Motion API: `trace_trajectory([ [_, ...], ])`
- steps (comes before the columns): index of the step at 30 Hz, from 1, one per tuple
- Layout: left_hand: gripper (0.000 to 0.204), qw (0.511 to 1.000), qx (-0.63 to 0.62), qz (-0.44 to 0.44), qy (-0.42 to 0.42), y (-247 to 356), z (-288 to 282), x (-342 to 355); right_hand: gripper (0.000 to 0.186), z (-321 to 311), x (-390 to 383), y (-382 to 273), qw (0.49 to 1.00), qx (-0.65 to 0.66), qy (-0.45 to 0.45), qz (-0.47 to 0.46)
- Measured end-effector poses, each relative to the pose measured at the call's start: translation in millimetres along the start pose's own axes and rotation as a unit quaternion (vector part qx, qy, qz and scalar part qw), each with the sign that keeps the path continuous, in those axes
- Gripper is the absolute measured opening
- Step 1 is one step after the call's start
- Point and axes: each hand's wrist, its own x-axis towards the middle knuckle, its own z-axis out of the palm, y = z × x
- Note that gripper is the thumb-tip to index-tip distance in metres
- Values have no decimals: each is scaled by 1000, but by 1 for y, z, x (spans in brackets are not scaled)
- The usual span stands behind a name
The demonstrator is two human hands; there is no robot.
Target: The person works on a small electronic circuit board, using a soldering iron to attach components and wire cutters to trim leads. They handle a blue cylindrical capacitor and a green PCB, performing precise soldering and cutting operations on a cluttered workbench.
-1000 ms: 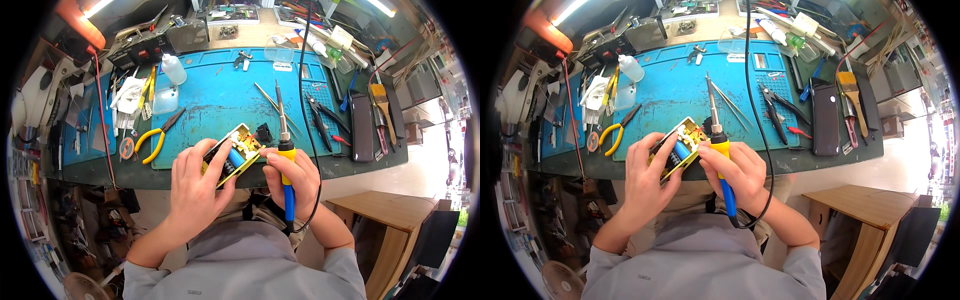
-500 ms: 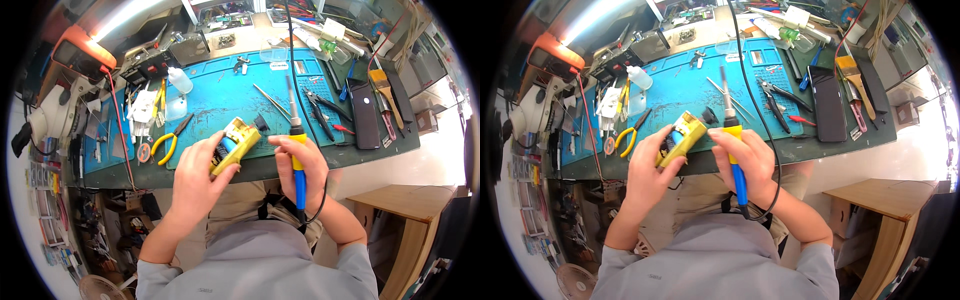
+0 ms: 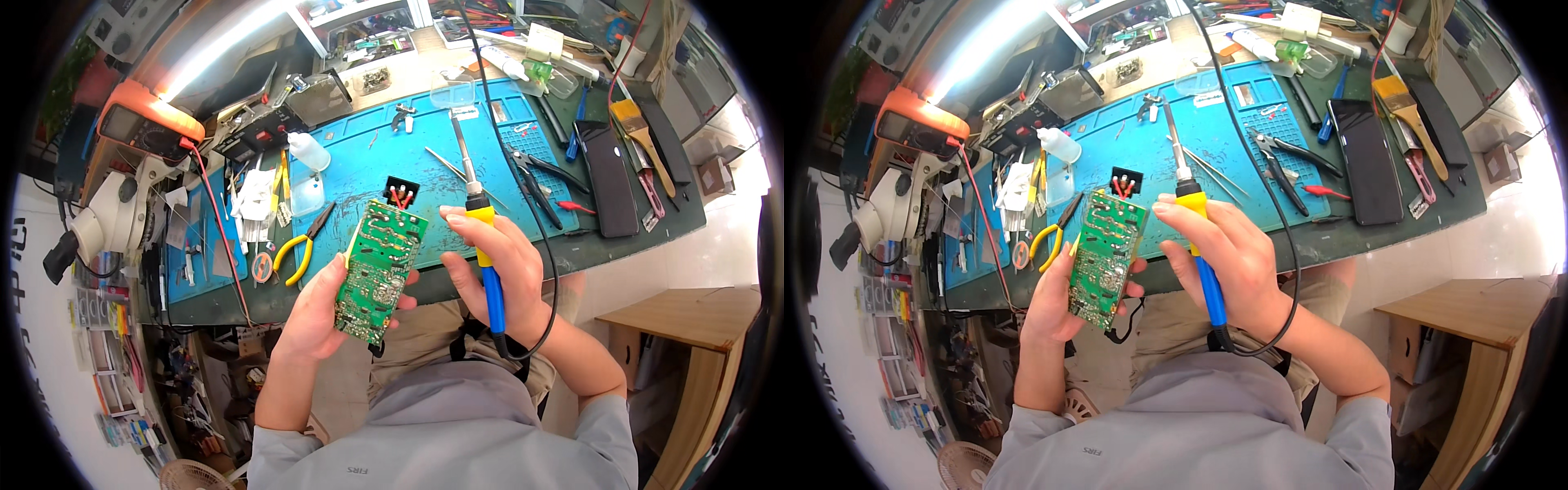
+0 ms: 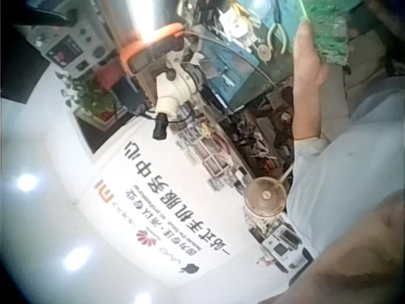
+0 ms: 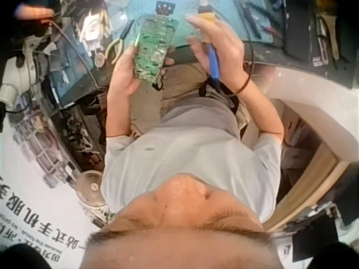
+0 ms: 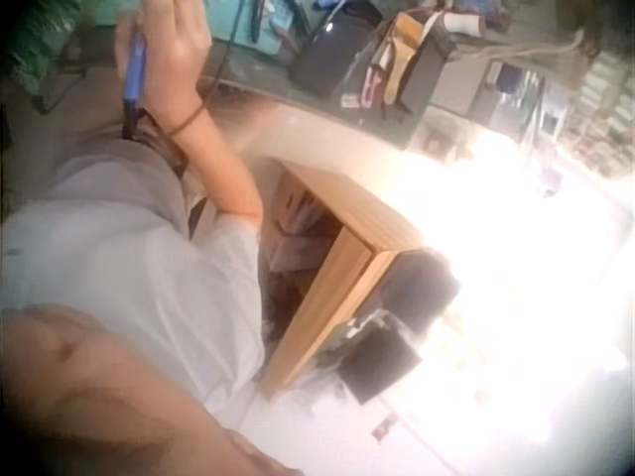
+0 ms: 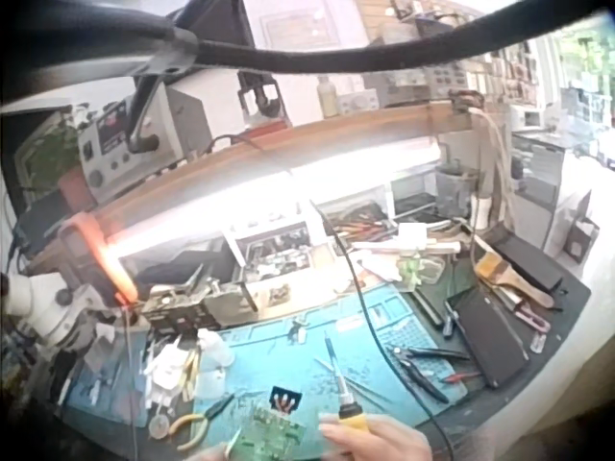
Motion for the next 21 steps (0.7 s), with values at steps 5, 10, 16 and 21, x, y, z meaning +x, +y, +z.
trace_trajectory([
  [5, 54, 999, 43, -16, -21, 4, 3, 6, 52, 8, 0, 4, 999, 17, -32, 0],
  [10, 51, 997, 63, -41, 25, 16, 3, 15, 54, 8, 3, 5, 999, -13, -50, 18],
  [16, 44, 963, 258, 8, 79, 27, 5, 31, 55, 12, 3, 6, 995, -38, -60, 70],
  [21, 31, 795, 577, 127, 136, 32, 20, 32, 55, 13, -2, 8, 990, -68, -80, 92],
])
